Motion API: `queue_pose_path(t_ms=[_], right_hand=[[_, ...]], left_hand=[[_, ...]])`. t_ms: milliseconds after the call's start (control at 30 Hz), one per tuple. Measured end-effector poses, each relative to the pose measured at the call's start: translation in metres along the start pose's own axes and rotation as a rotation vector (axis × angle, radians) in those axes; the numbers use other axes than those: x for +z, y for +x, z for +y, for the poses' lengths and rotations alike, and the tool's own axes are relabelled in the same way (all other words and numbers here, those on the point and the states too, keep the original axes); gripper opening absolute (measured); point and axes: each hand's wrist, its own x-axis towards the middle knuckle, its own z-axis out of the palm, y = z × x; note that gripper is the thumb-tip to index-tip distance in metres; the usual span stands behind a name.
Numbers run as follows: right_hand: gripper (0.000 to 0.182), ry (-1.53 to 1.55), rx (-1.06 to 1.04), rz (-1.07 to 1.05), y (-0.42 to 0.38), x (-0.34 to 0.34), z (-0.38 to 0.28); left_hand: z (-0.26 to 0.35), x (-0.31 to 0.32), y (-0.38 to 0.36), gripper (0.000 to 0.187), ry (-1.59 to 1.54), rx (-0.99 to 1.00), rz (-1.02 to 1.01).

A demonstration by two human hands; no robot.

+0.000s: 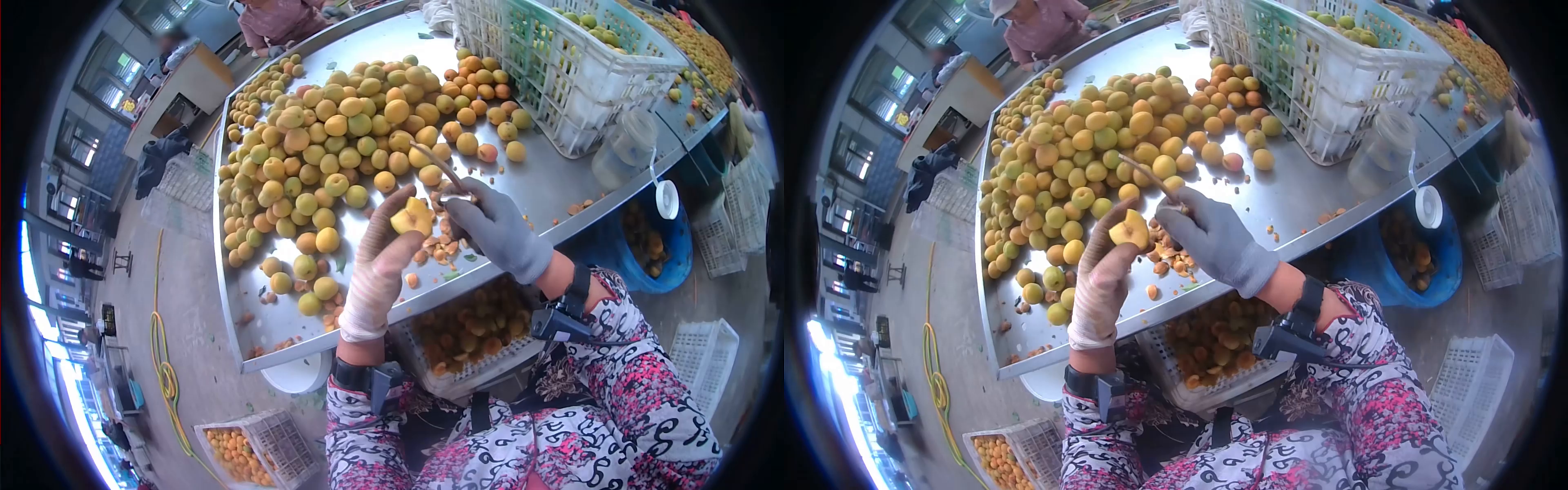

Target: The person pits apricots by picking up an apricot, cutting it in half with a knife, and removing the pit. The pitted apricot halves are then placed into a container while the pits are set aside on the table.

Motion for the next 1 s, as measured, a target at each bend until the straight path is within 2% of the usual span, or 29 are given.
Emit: queue_pose_path(t_ms=[33, 133, 267, 500, 600, 733, 833, 900, 933, 1000], right_hand=[[0.029, 0.001, -0.007, -0.01, -0.002, -0.001, 0.001], [0.029, -0.338, -0.182, -0.042, -0.013, 0.007, -0.01], [0.031, -0.516, -0.133, -0.147, -0.018, 0.011, -0.008], [0.034, -0.541, -0.121, -0.179, -0.019, 0.018, -0.003], [0.034, -0.534, -0.186, -0.138, -0.02, 0.023, 0.001], [0.033, -0.498, -0.133, -0.116, -0.021, 0.03, 0.006], [0.035, -0.513, -0.103, -0.101, -0.018, 0.033, 0.005], [0.037, -0.513, -0.118, -0.078, -0.013, 0.034, 0.01], [0.038, -0.533, -0.186, -0.048, -0.01, 0.036, 0.017], [0.04, -0.556, -0.25, -0.014, -0.008, 0.036, 0.016]], left_hand=[[-0.001, -0.005, 0.001, 0.061, 0.005, 0.019, 0.044], [-0.002, -0.015, 0.002, 0.055, -0.119, 0.078, 0.097], [-0.001, -0.012, 0.004, 0.049, -0.136, 0.148, 0.16], [0.001, -0.011, 0.002, 0.05, -0.078, 0.178, 0.134], [0.002, -0.009, 0.001, 0.051, -0.056, 0.191, 0.168], [-0.003, 0.001, 0.0, 0.05, -0.102, 0.239, 0.165], [-0.007, 0.004, 0.001, 0.049, -0.221, 0.194, 0.14], [-0.023, -0.001, 0.009, 0.049, -0.406, 0.152, 0.087], [-0.025, 0.001, 0.008, 0.051, -0.482, 0.063, 0.12], [-0.029, -0.001, 0.01, 0.051, -0.563, 0.022, 0.116]])
